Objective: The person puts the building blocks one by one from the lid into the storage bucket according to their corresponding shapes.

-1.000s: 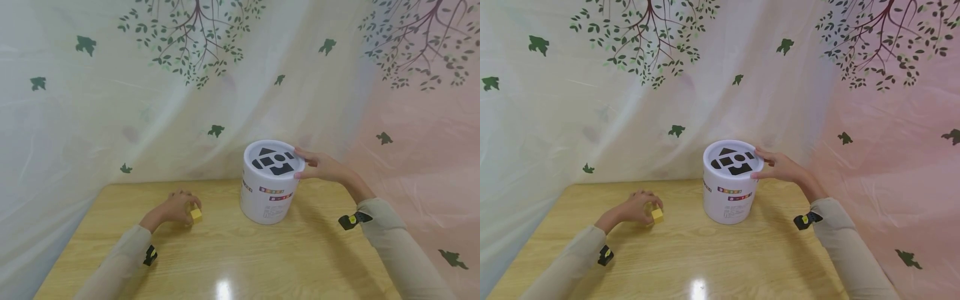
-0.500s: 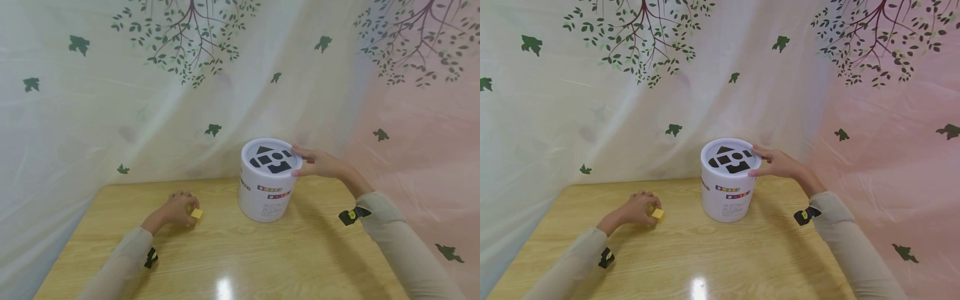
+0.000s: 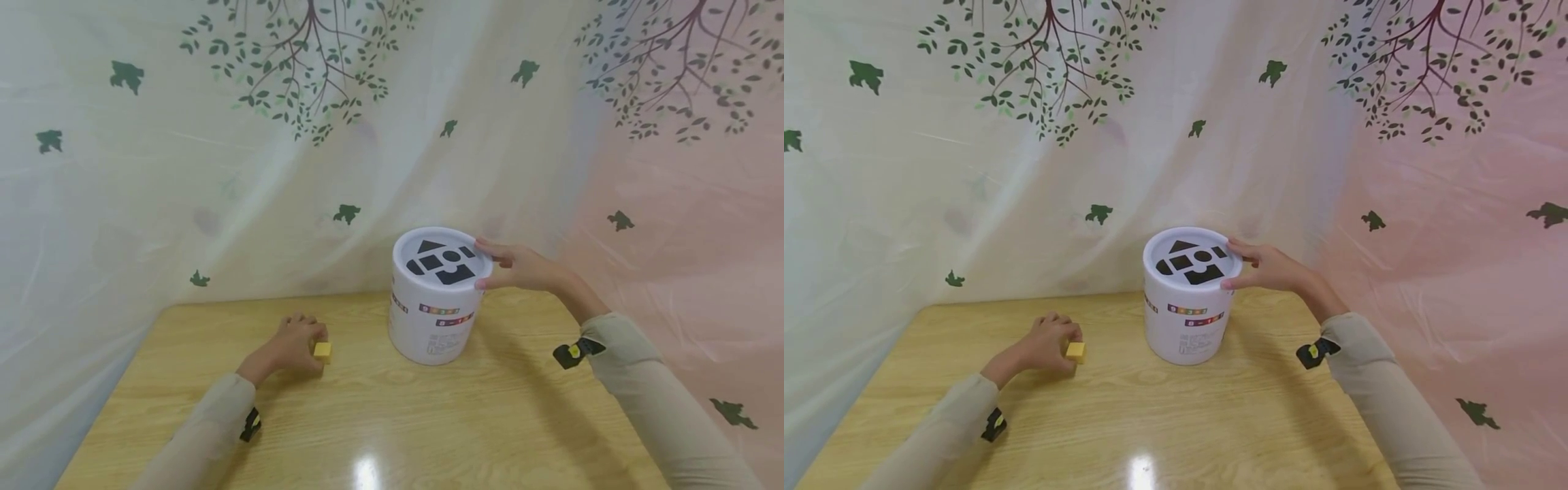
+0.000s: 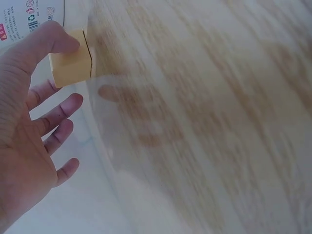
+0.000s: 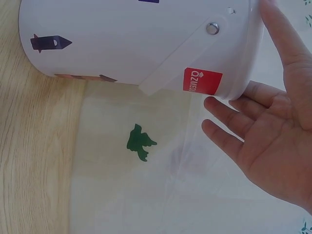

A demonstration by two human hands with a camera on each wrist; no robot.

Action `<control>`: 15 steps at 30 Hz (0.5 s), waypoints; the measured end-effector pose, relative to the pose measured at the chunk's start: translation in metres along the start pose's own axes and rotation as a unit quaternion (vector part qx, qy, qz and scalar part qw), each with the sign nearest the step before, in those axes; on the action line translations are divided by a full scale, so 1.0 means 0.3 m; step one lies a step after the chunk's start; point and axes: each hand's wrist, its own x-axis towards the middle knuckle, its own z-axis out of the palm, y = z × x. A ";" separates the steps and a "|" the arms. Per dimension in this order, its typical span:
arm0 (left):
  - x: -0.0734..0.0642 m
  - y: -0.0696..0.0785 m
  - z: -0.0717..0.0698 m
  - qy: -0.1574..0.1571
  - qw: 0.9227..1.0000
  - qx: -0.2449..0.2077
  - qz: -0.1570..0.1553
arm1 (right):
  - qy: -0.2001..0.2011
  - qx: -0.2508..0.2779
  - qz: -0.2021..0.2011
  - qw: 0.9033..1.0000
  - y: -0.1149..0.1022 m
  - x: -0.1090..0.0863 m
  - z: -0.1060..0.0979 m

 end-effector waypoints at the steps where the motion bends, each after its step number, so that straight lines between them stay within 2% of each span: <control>1: 0.001 0.001 0.000 0.000 1.000 0.002 0.000 | 0.001 0.000 0.000 1.000 0.000 0.000 0.000; 5: 0.005 0.003 0.004 0.009 1.000 0.008 0.000 | -0.002 0.002 -0.002 1.000 -0.001 0.001 0.000; 15: 0.021 0.015 0.024 0.041 0.999 0.020 0.024 | -0.001 0.003 -0.005 1.000 0.005 0.001 0.001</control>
